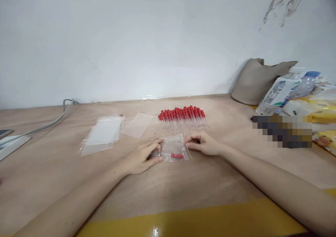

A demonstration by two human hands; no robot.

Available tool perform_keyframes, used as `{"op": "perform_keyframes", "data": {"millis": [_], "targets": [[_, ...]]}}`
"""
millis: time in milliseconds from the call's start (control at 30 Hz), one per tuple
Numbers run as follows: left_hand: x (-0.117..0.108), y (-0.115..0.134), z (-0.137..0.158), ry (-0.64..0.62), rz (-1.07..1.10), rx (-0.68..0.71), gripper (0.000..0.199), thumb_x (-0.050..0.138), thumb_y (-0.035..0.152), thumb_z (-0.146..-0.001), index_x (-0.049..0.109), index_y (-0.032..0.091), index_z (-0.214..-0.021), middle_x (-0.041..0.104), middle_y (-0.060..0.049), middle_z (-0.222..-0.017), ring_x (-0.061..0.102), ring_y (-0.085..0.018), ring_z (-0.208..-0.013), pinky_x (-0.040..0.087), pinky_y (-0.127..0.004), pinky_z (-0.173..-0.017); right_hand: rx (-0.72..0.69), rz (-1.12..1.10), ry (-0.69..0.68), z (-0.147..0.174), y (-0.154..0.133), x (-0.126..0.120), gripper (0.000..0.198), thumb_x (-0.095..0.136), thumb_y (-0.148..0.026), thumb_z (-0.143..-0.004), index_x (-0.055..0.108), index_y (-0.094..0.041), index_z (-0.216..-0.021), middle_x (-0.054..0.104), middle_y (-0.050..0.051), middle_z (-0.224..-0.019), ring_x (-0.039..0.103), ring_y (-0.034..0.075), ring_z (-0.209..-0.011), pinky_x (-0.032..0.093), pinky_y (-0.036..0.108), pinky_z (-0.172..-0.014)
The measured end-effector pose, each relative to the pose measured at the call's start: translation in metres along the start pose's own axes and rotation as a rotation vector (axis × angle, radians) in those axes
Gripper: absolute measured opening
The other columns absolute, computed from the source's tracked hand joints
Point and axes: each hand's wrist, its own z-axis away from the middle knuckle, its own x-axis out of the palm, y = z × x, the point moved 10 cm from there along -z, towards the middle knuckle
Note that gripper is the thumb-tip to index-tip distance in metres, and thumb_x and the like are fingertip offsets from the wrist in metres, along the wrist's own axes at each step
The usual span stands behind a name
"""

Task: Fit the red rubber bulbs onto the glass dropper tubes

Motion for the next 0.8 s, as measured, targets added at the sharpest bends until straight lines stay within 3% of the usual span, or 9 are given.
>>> {"op": "perform_keyframes", "data": {"millis": [100,233,333,433,567,700,800], "targets": [[0.0,0.002,-0.001,-0.007,-0.008,0.02,0.018,0.043,0.035,-0.087,0.049,0.018,-0.087,0.045,-0.011,-0.131,0.032,-0.023,-0.127,0.034,-0.037,-0.1,0.094,0.227,0.268,-0.008,0.016,-0.039,0.017,0.055,-0.03,-0.076,0.064,-0.017,-0.082,0.064,0.003,-0.075,0.054,0.013,-0.064,0.042,0.025,-0.059],[0.001,0.001,-0.001,-0.031,0.011,0.025,0.02,0.036,0.029,-0.091,0.052,0.018,-0.088,0.045,-0.008,-0.132,0.03,-0.021,-0.129,0.03,-0.038,-0.103,0.161,0.567,0.532,-0.032,0.022,-0.09,0.016,0.053,-0.026,-0.075,0.065,-0.019,-0.081,0.064,0.003,-0.075,0.055,0.014,-0.066,0.04,0.027,-0.063],[0.001,-0.007,0.001,-0.043,0.061,-0.002,0.018,0.039,0.03,-0.09,0.054,0.019,-0.09,0.043,-0.009,-0.134,0.028,-0.021,-0.13,0.03,-0.039,-0.102,0.222,0.77,0.634,-0.056,0.025,-0.113,0.024,0.051,-0.03,-0.078,0.066,-0.019,-0.092,0.062,0.006,-0.081,0.055,0.019,-0.078,0.04,0.032,-0.072],[-0.001,-0.011,0.004,-0.008,0.117,0.016,0.015,0.047,0.03,-0.086,0.056,0.018,-0.086,0.043,-0.01,-0.133,0.032,-0.022,-0.128,0.031,-0.04,-0.101,0.273,0.864,0.669,-0.075,0.031,-0.119,0.031,0.051,-0.039,-0.078,0.066,-0.02,-0.096,0.056,0.01,-0.096,0.051,0.025,-0.093,0.038,0.039,-0.08],[-0.005,-0.012,0.007,0.071,0.177,0.069,0.013,0.051,0.026,-0.083,0.059,0.016,-0.082,0.053,-0.01,-0.124,0.041,-0.022,-0.122,0.037,-0.039,-0.098,0.334,0.825,0.66,-0.09,0.042,-0.118,0.02,0.055,-0.033,-0.074,0.068,-0.02,-0.084,0.052,0.01,-0.101,0.049,0.025,-0.096,0.037,0.04,-0.083],[-0.003,-0.013,0.007,0.062,0.188,0.047,0.015,0.051,0.027,-0.084,0.059,0.018,-0.093,0.058,-0.009,-0.116,0.052,-0.02,-0.111,0.044,-0.035,-0.09,0.345,0.479,0.675,-0.094,0.051,-0.124,0.008,0.058,-0.019,-0.07,0.063,-0.017,-0.075,0.056,0.008,-0.095,0.051,0.023,-0.093,0.037,0.038,-0.084],[-0.002,-0.01,0.006,0.01,0.15,0.039,0.027,0.05,0.029,-0.085,0.054,0.02,-0.11,0.056,-0.007,-0.12,0.052,-0.02,-0.111,0.043,-0.036,-0.092,0.324,0.301,0.627,-0.09,0.045,-0.124,0.01,0.052,-0.017,-0.075,0.058,-0.016,-0.082,0.061,0.005,-0.084,0.056,0.016,-0.081,0.042,0.032,-0.076]]}}
